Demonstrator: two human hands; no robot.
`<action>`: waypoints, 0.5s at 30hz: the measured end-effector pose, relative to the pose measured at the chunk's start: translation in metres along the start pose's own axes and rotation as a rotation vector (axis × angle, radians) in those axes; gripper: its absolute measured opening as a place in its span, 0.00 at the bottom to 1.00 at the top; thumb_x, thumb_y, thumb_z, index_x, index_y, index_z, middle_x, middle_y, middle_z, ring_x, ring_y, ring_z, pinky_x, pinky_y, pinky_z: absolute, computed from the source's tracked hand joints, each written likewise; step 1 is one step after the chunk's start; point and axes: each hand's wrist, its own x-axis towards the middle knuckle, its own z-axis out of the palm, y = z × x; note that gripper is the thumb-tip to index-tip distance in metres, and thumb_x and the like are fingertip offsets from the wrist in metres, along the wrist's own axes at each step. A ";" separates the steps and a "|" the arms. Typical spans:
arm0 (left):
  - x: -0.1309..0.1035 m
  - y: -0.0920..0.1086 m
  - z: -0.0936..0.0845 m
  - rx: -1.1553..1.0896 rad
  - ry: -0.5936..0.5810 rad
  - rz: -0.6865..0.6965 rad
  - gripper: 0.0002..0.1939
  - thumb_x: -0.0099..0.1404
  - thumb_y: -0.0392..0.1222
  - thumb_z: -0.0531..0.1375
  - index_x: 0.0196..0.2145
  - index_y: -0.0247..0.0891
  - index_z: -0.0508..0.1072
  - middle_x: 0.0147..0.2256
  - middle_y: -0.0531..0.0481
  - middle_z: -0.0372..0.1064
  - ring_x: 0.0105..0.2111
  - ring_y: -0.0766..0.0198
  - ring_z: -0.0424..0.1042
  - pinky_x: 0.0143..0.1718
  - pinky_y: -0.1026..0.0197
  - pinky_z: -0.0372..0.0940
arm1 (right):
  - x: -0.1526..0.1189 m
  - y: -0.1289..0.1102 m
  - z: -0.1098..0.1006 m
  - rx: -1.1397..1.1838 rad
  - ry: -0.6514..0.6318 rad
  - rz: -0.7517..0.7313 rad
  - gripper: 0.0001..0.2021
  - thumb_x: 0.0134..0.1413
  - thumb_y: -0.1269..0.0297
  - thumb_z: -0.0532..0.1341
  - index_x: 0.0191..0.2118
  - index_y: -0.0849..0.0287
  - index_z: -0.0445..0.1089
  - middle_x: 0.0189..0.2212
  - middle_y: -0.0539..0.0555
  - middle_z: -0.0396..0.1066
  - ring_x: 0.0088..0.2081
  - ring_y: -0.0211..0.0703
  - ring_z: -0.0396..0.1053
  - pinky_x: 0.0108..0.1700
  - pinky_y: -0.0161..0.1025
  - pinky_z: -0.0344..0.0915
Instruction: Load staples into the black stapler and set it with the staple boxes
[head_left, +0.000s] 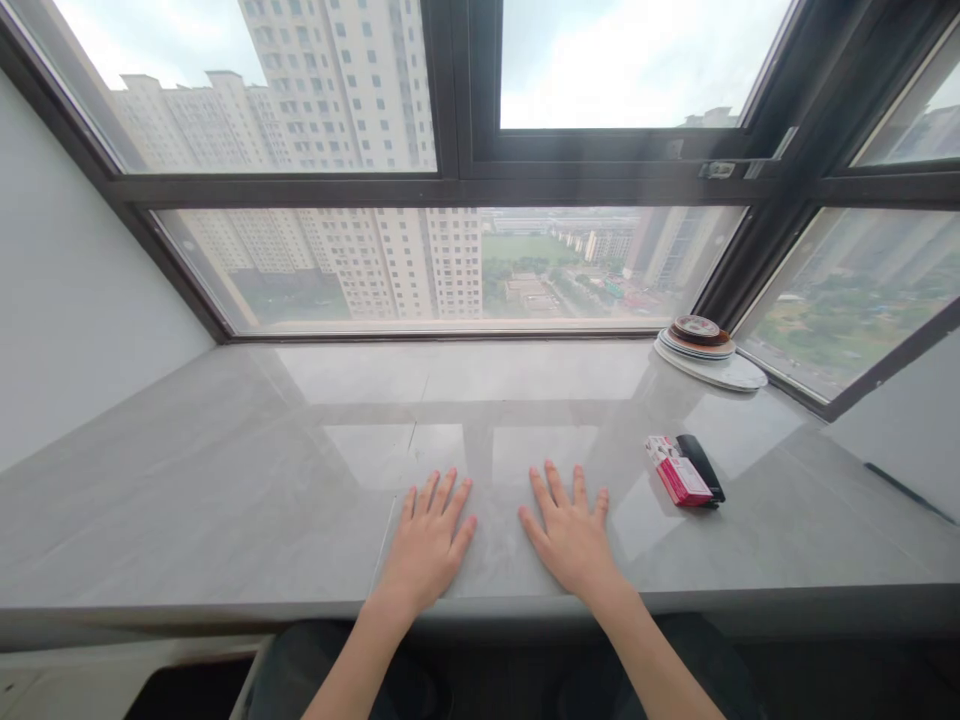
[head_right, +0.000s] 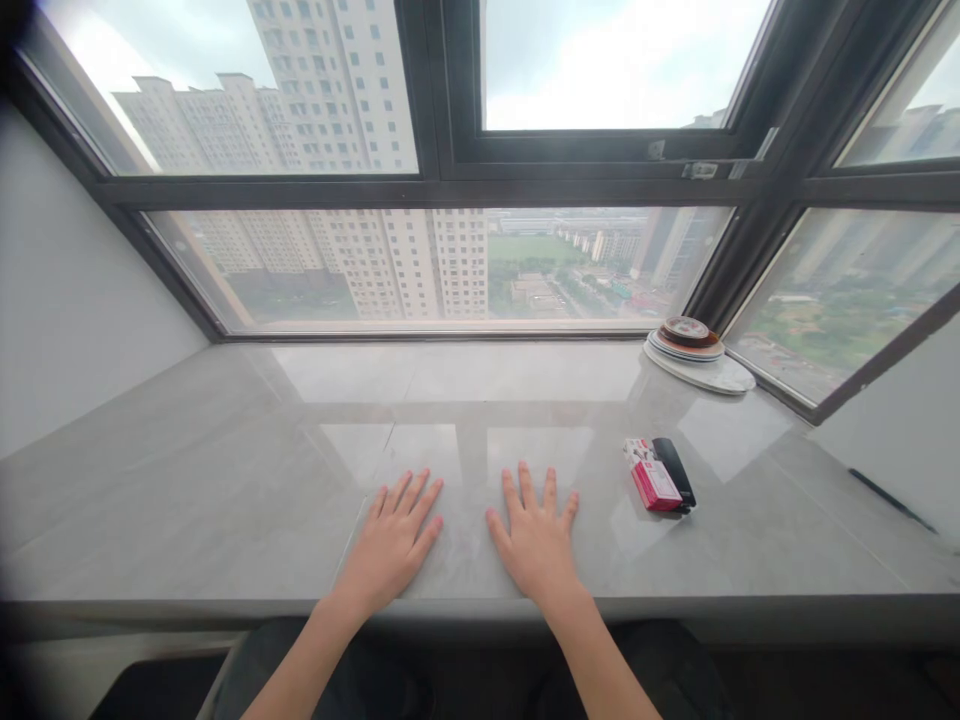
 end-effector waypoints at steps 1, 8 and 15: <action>0.000 0.001 0.002 0.003 0.000 -0.008 0.29 0.74 0.53 0.50 0.71 0.60 0.53 0.72 0.55 0.47 0.73 0.46 0.43 0.70 0.35 0.38 | -0.001 -0.001 0.001 -0.010 0.007 0.004 0.33 0.69 0.43 0.46 0.75 0.43 0.46 0.75 0.51 0.39 0.74 0.71 0.27 0.66 0.76 0.25; 0.001 0.000 0.006 0.012 0.027 -0.062 0.32 0.73 0.59 0.50 0.72 0.57 0.52 0.73 0.53 0.45 0.73 0.45 0.40 0.70 0.34 0.35 | -0.004 -0.006 -0.001 -0.023 -0.004 0.018 0.36 0.67 0.37 0.47 0.75 0.44 0.45 0.76 0.51 0.37 0.74 0.72 0.25 0.66 0.76 0.24; 0.001 0.000 0.007 0.040 0.041 -0.073 0.34 0.71 0.62 0.52 0.72 0.59 0.51 0.73 0.53 0.46 0.73 0.43 0.40 0.70 0.32 0.35 | -0.004 -0.014 0.001 -0.052 0.012 0.068 0.39 0.65 0.34 0.47 0.75 0.45 0.45 0.76 0.52 0.35 0.73 0.74 0.24 0.65 0.76 0.24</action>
